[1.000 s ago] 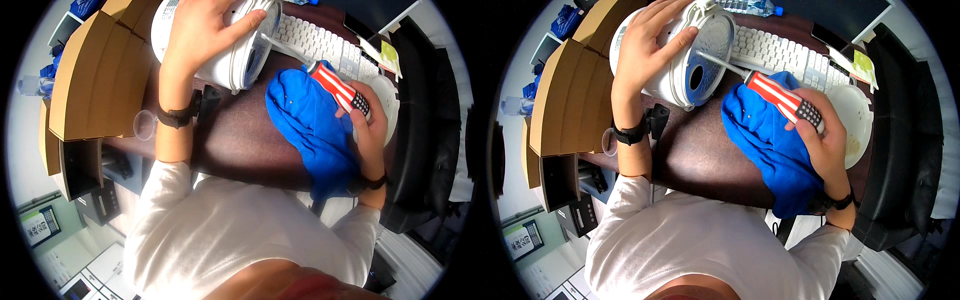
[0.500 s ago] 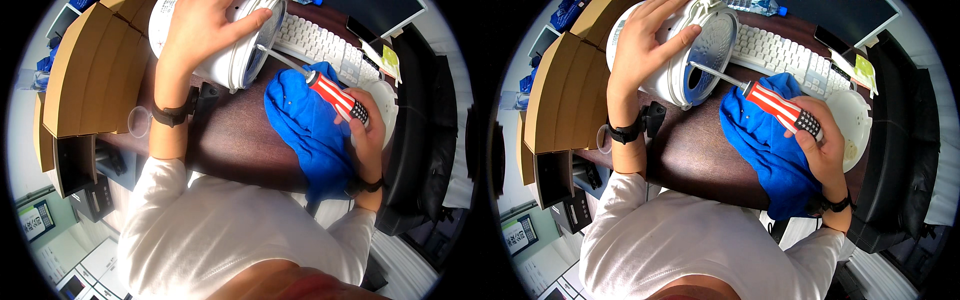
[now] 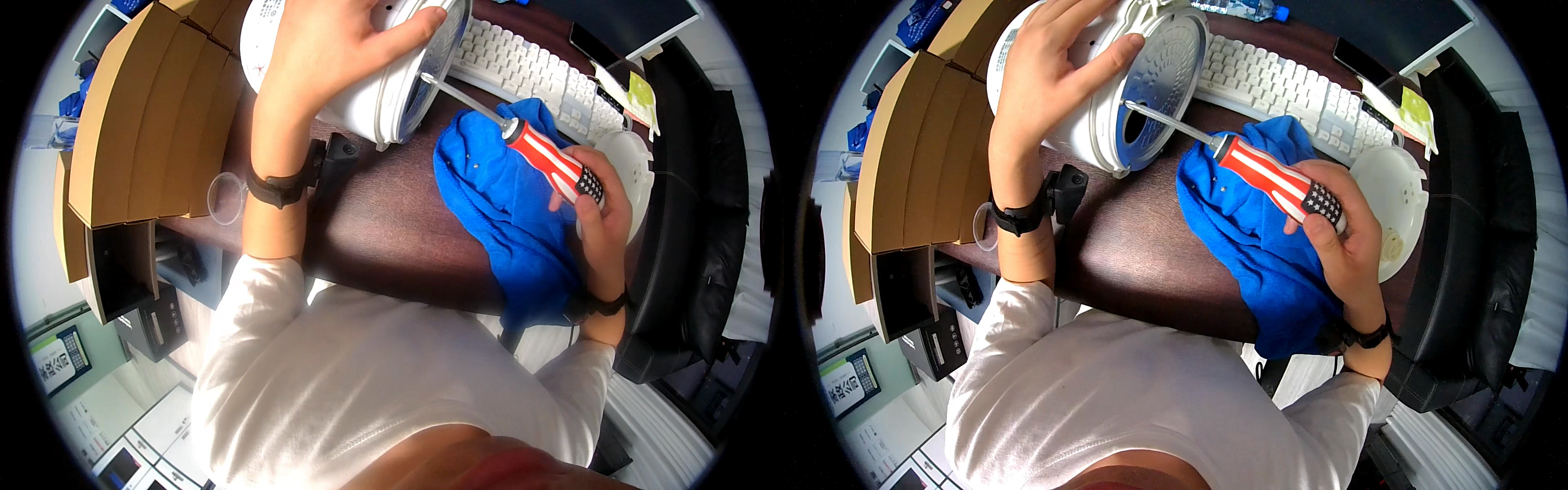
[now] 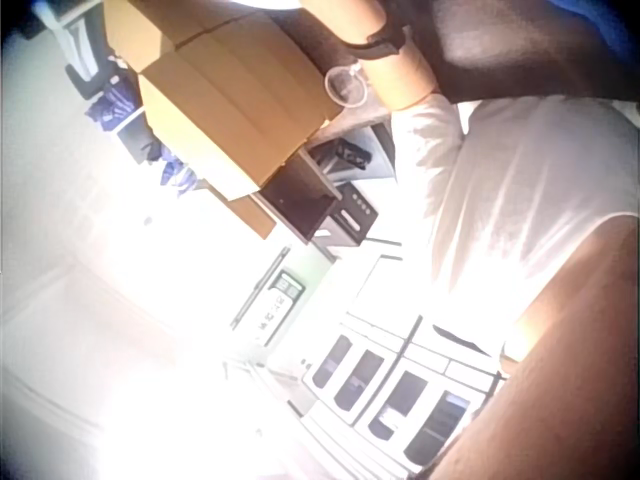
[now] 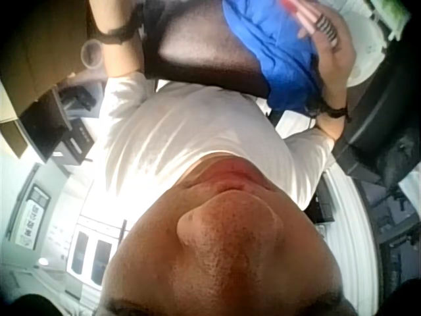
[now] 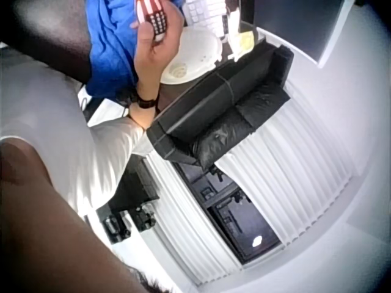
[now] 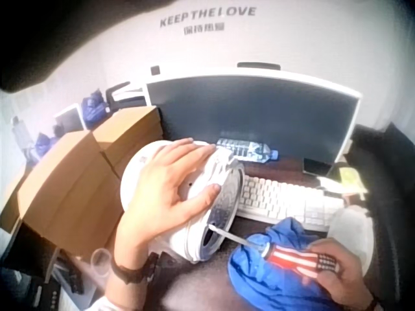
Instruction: The person uses a screwdriver to remove screws from the base of a white cylindrical appliance. They place the removed screws on a blue cloth and lift the top cover off the base, revealing the interior.
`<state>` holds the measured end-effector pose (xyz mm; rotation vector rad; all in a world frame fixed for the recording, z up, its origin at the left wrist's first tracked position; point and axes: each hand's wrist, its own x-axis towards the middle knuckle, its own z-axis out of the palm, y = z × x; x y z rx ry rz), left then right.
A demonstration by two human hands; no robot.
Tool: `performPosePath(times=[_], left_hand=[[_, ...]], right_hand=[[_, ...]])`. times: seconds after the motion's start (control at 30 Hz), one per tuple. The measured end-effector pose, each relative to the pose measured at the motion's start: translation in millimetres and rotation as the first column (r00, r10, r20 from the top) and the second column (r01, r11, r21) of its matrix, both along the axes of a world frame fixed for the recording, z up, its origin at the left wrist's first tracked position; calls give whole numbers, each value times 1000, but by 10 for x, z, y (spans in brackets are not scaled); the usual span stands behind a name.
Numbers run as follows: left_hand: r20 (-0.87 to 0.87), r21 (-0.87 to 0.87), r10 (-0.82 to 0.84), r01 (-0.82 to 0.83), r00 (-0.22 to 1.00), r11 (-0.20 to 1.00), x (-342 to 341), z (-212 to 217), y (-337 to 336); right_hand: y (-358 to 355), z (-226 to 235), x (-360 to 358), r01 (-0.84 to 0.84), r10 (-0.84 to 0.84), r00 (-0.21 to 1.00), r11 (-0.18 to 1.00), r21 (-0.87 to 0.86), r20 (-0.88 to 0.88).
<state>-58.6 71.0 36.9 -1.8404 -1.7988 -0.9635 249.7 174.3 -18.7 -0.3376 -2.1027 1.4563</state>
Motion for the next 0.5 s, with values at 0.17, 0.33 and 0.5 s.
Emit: performPosePath(times=[0.17, 0.33, 0.5], left_hand=[[-26, 14, 4, -4, 1000, 1000, 7, 1, 1], [-30, 31, -21, 22, 999, 999, 10, 3, 23], [-34, 24, -4, 5, 999, 1000, 34, 17, 8]], right_hand=[[32, 14, 1, 1, 13, 997, 984, -179, 77], [80, 163, -27, 131, -17, 961, 908, -399, 276], [125, 241, -44, 147, -121, 905, 989, -31, 408]])
